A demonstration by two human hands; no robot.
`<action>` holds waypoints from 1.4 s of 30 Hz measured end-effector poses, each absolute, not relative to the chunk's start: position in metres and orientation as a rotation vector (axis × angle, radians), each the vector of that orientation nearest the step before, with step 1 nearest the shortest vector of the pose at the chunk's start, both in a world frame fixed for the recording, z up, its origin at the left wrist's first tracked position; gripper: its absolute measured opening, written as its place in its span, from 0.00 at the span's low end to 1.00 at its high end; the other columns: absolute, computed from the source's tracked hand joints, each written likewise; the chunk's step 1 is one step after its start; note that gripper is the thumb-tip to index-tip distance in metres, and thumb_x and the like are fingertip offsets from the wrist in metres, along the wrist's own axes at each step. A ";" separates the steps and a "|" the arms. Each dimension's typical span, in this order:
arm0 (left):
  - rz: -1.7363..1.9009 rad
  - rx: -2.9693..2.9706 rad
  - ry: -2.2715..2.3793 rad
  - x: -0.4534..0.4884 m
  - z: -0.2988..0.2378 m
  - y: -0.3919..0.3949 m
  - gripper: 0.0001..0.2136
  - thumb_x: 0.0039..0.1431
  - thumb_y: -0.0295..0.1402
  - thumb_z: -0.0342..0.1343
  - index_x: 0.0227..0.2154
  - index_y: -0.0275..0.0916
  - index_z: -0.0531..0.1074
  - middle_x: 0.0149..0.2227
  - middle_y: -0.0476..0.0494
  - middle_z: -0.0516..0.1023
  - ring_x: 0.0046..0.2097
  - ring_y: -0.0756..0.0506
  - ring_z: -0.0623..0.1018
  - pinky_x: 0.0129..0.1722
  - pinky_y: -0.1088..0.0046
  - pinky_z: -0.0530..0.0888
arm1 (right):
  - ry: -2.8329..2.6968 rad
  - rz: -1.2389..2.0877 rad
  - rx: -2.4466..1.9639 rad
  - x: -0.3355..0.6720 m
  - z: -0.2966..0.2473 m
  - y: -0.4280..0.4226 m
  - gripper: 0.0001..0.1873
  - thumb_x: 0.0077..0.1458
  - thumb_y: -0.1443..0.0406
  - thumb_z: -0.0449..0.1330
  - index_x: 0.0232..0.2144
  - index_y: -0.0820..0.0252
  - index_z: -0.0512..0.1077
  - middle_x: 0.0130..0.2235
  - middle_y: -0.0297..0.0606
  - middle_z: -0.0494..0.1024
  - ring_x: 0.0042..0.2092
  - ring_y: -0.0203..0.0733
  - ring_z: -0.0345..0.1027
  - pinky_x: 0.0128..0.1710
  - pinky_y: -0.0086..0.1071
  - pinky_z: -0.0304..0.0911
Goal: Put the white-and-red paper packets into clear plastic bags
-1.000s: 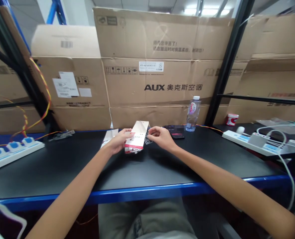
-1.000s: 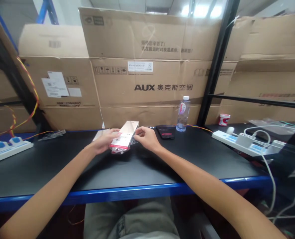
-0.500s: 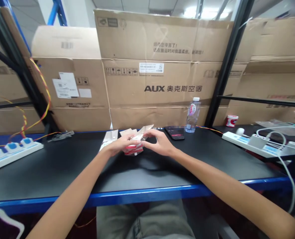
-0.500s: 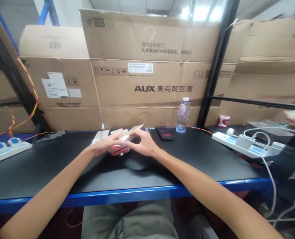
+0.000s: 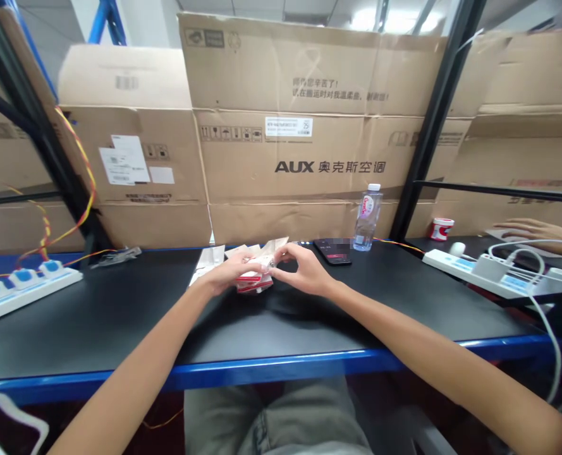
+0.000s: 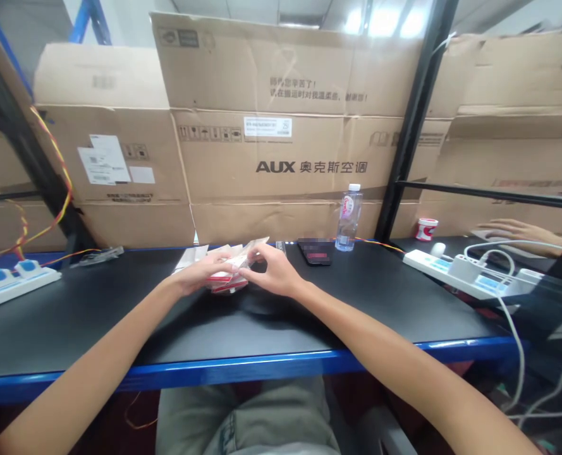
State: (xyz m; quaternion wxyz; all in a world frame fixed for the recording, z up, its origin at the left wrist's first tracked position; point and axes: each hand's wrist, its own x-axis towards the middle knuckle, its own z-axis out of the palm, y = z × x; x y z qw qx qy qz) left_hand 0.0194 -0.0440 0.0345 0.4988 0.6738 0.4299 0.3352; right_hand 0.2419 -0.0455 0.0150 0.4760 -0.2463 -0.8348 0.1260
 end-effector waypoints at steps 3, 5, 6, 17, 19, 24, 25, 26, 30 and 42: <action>0.908 1.536 1.095 0.021 0.033 -0.042 0.14 0.42 0.36 0.66 0.32 0.38 0.73 0.31 0.49 0.76 0.32 0.47 0.76 0.31 0.73 0.70 | -2.050 0.293 -0.585 0.242 0.014 -0.045 0.11 0.54 0.59 0.64 0.35 0.59 0.71 0.37 0.38 0.77 0.39 0.41 0.71 0.43 0.36 0.68; 0.946 1.459 1.139 0.022 0.032 -0.041 0.13 0.41 0.36 0.66 0.30 0.37 0.72 0.29 0.49 0.75 0.31 0.48 0.75 0.30 0.72 0.70 | -2.066 0.279 -0.578 0.242 0.014 -0.045 0.09 0.54 0.59 0.64 0.33 0.59 0.71 0.36 0.38 0.77 0.38 0.41 0.71 0.42 0.36 0.68; 0.955 1.426 1.148 0.023 0.031 -0.040 0.13 0.41 0.36 0.66 0.30 0.37 0.72 0.29 0.49 0.75 0.31 0.47 0.75 0.30 0.72 0.71 | -2.074 0.280 -0.576 0.242 0.014 -0.046 0.09 0.55 0.59 0.64 0.33 0.59 0.72 0.36 0.38 0.77 0.38 0.40 0.70 0.42 0.35 0.68; 0.957 1.343 1.121 0.023 0.025 -0.034 0.17 0.48 0.42 0.66 0.35 0.35 0.75 0.34 0.40 0.81 0.33 0.43 0.79 0.30 0.71 0.72 | -2.156 0.348 -0.461 0.243 0.018 -0.050 0.05 0.56 0.63 0.63 0.32 0.59 0.77 0.34 0.38 0.81 0.38 0.41 0.73 0.44 0.36 0.67; 0.940 1.337 1.124 0.022 0.024 -0.034 0.16 0.47 0.42 0.66 0.34 0.35 0.76 0.31 0.40 0.81 0.32 0.42 0.79 0.29 0.71 0.72 | -2.170 0.368 -0.443 0.245 0.019 -0.048 0.06 0.56 0.63 0.63 0.32 0.59 0.78 0.35 0.38 0.81 0.38 0.42 0.74 0.44 0.36 0.68; 0.949 1.372 1.149 0.023 0.024 -0.033 0.15 0.46 0.41 0.67 0.31 0.35 0.75 0.29 0.41 0.80 0.30 0.44 0.78 0.26 0.73 0.70 | -2.131 0.381 -0.485 0.246 0.016 -0.043 0.07 0.56 0.62 0.63 0.34 0.59 0.78 0.36 0.39 0.81 0.38 0.42 0.74 0.42 0.35 0.68; 0.952 1.383 1.152 0.022 0.023 -0.033 0.15 0.46 0.42 0.67 0.31 0.35 0.75 0.30 0.41 0.80 0.29 0.45 0.78 0.25 0.74 0.70 | -2.118 0.386 -0.492 0.245 0.015 -0.042 0.07 0.56 0.62 0.63 0.34 0.59 0.78 0.36 0.39 0.81 0.38 0.42 0.74 0.42 0.35 0.68; 0.954 1.391 1.151 0.022 0.023 -0.033 0.16 0.46 0.42 0.67 0.32 0.35 0.74 0.31 0.42 0.80 0.29 0.46 0.78 0.25 0.74 0.69 | -2.111 0.394 -0.491 0.244 0.013 -0.042 0.07 0.56 0.62 0.63 0.35 0.59 0.78 0.36 0.39 0.81 0.38 0.41 0.74 0.42 0.35 0.68; 0.940 1.389 1.129 0.021 0.022 -0.031 0.16 0.44 0.40 0.68 0.32 0.35 0.75 0.30 0.43 0.80 0.29 0.47 0.77 0.25 0.75 0.69 | -2.147 0.427 -0.451 0.243 0.011 -0.043 0.06 0.55 0.64 0.63 0.35 0.59 0.79 0.38 0.39 0.82 0.40 0.41 0.74 0.45 0.34 0.68; 0.907 1.377 1.112 0.021 0.019 -0.030 0.14 0.45 0.37 0.68 0.31 0.32 0.75 0.30 0.39 0.81 0.30 0.45 0.78 0.27 0.73 0.72 | -2.196 0.332 -0.407 0.242 0.009 -0.040 0.08 0.56 0.66 0.61 0.37 0.56 0.81 0.40 0.39 0.82 0.41 0.42 0.76 0.44 0.34 0.70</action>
